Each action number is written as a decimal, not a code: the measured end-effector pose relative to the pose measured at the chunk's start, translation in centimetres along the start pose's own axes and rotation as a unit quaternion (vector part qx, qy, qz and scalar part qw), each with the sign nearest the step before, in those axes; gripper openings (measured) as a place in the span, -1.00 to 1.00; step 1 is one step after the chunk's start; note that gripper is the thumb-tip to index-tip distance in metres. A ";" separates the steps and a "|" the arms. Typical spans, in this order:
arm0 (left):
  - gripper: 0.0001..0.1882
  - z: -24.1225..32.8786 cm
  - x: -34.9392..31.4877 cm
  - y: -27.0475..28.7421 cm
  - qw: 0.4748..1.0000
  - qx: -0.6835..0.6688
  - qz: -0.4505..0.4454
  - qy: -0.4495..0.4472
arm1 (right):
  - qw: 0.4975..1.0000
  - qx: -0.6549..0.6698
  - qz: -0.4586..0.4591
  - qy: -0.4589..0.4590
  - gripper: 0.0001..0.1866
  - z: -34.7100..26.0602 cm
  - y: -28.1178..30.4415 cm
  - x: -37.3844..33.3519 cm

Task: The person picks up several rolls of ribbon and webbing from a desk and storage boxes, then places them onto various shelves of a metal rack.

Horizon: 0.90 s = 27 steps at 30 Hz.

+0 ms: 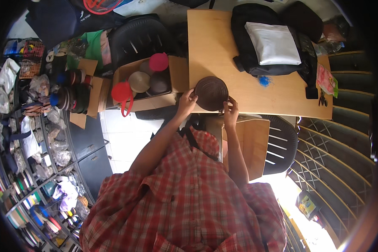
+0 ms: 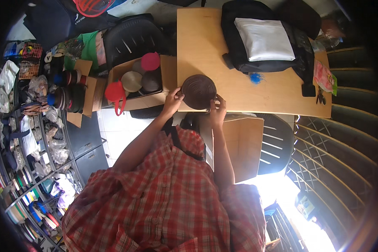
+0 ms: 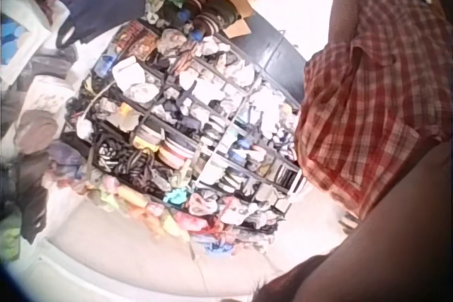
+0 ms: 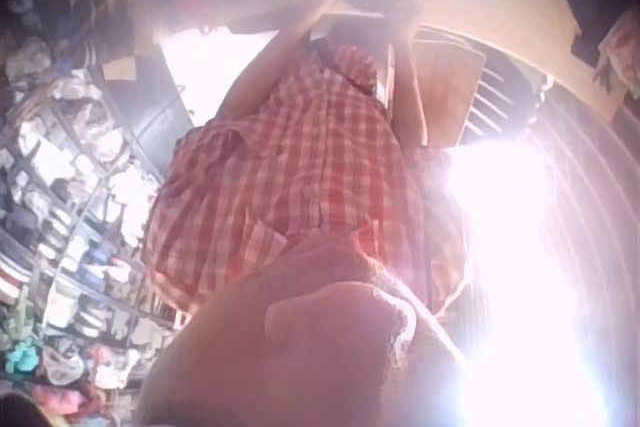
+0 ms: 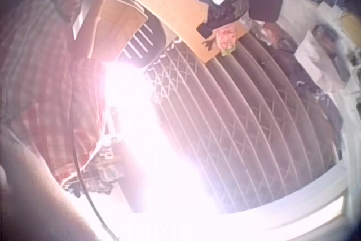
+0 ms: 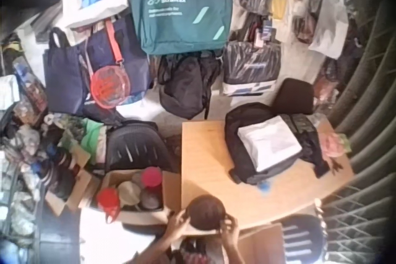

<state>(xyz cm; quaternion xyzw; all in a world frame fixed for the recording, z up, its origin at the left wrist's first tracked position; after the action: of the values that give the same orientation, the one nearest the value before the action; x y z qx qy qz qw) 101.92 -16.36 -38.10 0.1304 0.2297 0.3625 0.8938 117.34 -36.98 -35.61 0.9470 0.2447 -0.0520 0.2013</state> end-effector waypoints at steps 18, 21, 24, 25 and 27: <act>-0.73 -11.3 2.2 7.4 0.971 -0.201 0.123 0.026 | 0.979 -0.125 0.159 -0.023 -0.51 -2.2 0.0 -2.6; -0.79 -15.0 3.2 13.7 0.976 -0.017 0.188 0.105 | 0.964 -0.193 0.183 -0.015 -0.49 -3.6 0.2 -4.6; -0.50 -20.1 5.5 15.8 0.964 -0.051 0.180 0.188 | 0.953 -0.259 0.154 -0.044 -0.55 -6.0 -1.3 -6.2; -0.39 -21.8 6.7 16.2 0.963 -0.039 0.185 0.190 | 0.951 -0.267 0.154 -0.039 -0.55 -6.4 -1.6 -6.7; -0.32 -25.6 10.2 16.5 0.970 0.009 0.176 0.167 | 0.958 -0.226 0.153 -0.082 -0.59 -7.3 -3.3 -8.3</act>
<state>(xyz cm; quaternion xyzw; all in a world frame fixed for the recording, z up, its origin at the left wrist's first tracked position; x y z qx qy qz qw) 85.67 4.18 -56.77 0.1144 0.3527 0.5286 0.7636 108.48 -35.06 -28.52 0.8955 0.0846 -0.0409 0.4350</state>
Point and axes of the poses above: each hand's wrist, its own x-axis towards the middle knuckle, its own y-axis out of the back of the hand, z = x × y, the point moved 10 cm from there along x, towards the middle knuckle, and after that the axes turned 3 degrees about -z, right-handed, at the moved point
